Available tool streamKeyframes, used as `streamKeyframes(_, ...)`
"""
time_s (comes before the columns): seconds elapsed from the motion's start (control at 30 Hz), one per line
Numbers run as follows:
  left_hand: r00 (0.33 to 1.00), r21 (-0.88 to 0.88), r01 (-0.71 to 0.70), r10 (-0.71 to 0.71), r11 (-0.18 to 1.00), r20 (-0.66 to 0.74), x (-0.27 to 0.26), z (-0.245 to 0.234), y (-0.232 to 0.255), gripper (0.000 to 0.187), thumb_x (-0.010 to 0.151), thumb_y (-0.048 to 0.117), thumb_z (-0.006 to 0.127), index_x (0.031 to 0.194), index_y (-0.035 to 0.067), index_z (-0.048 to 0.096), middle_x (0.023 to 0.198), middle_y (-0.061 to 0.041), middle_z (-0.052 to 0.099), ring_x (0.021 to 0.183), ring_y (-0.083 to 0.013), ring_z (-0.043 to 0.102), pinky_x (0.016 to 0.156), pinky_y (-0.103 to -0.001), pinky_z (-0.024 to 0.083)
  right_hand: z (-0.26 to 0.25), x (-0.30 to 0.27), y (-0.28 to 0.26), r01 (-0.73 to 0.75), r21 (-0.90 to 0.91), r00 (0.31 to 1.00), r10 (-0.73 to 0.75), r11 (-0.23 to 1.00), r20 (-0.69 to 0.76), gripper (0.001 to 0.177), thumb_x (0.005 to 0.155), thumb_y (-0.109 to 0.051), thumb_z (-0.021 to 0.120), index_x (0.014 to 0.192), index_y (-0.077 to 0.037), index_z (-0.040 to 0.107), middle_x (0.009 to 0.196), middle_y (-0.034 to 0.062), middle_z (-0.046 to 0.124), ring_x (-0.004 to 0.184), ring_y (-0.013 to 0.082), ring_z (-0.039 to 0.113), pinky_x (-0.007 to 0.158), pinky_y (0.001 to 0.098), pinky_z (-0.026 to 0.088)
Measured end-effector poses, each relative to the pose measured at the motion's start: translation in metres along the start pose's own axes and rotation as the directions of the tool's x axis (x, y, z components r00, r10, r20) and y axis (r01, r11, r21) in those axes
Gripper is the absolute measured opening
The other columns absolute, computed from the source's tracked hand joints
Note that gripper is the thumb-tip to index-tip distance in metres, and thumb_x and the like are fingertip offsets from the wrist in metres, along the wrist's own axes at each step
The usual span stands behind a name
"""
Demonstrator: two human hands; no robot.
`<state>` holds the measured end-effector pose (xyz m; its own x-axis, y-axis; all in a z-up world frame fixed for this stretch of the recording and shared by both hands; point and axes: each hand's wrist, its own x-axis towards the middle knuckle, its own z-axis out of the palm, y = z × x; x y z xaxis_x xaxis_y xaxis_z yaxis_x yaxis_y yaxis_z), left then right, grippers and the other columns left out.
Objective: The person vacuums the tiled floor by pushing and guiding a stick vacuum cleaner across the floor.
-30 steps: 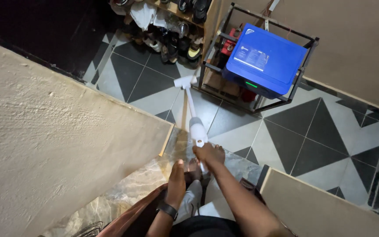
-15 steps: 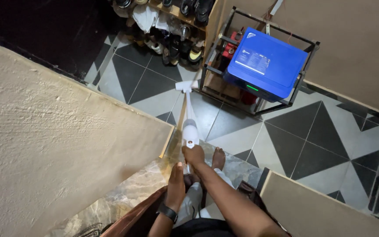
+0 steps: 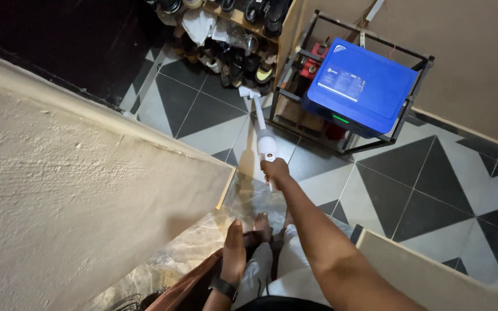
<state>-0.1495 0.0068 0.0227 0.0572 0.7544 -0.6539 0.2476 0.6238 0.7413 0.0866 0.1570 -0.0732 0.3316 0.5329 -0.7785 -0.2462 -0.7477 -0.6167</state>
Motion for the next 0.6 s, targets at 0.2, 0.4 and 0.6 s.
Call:
streamKeyframes(0.2, 0.99, 0.198, -0.139, 0.132, 0.97, 0.047, -0.004, -0.003, 0.003, 0.058, 0.106, 0.042, 0.037, 0.144, 0.001, 0.05, 0.147, -0.016, 0.057, 0.137, -0.0277, 0.052, 0.113, -0.035, 0.038, 0.002, -0.021, 0.014, -0.036, -0.135, 0.999, 0.033, 0.99, -0.021, 0.027, 0.078, -0.018, 0.068, 0.084, 0.009, 0.068, 0.067, 0.0168, 0.066, 0.048, 0.0247, 0.06, 0.045, 0.0394, 0.05)
streamKeyframes(0.4, 0.995, 0.206, -0.092, 0.084, 0.974, 0.048, -0.006, 0.003, 0.009, 0.058, 0.106, 0.045, 0.037, 0.143, 0.002, 0.052, 0.145, -0.016, 0.059, 0.133, -0.0287, 0.056, 0.111, -0.036, 0.042, 0.023, -0.093, 0.039, -0.025, -0.14, 0.997, 0.014, 0.99, -0.075, 0.026, 0.078, -0.02, 0.065, 0.075, 0.006, 0.069, 0.06, 0.0157, 0.066, 0.048, 0.0266, 0.063, 0.05, 0.0419, 0.05)
streamKeyframes(0.6, 0.998, 0.05, 0.047, -0.049, 0.998, 0.039, -0.011, 0.004, 0.031, 0.064, 0.101, 0.05, 0.04, 0.145, 0.005, 0.051, 0.146, -0.013, 0.058, 0.135, -0.026, 0.055, 0.111, -0.036, 0.04, 0.026, -0.115, 0.051, -0.017, -0.127, 0.998, 0.01, 0.992, -0.057, 0.029, 0.076, -0.021, 0.068, 0.073, 0.007, 0.07, 0.061, 0.0163, 0.067, 0.049, 0.0276, 0.064, 0.051, 0.0421, 0.051)
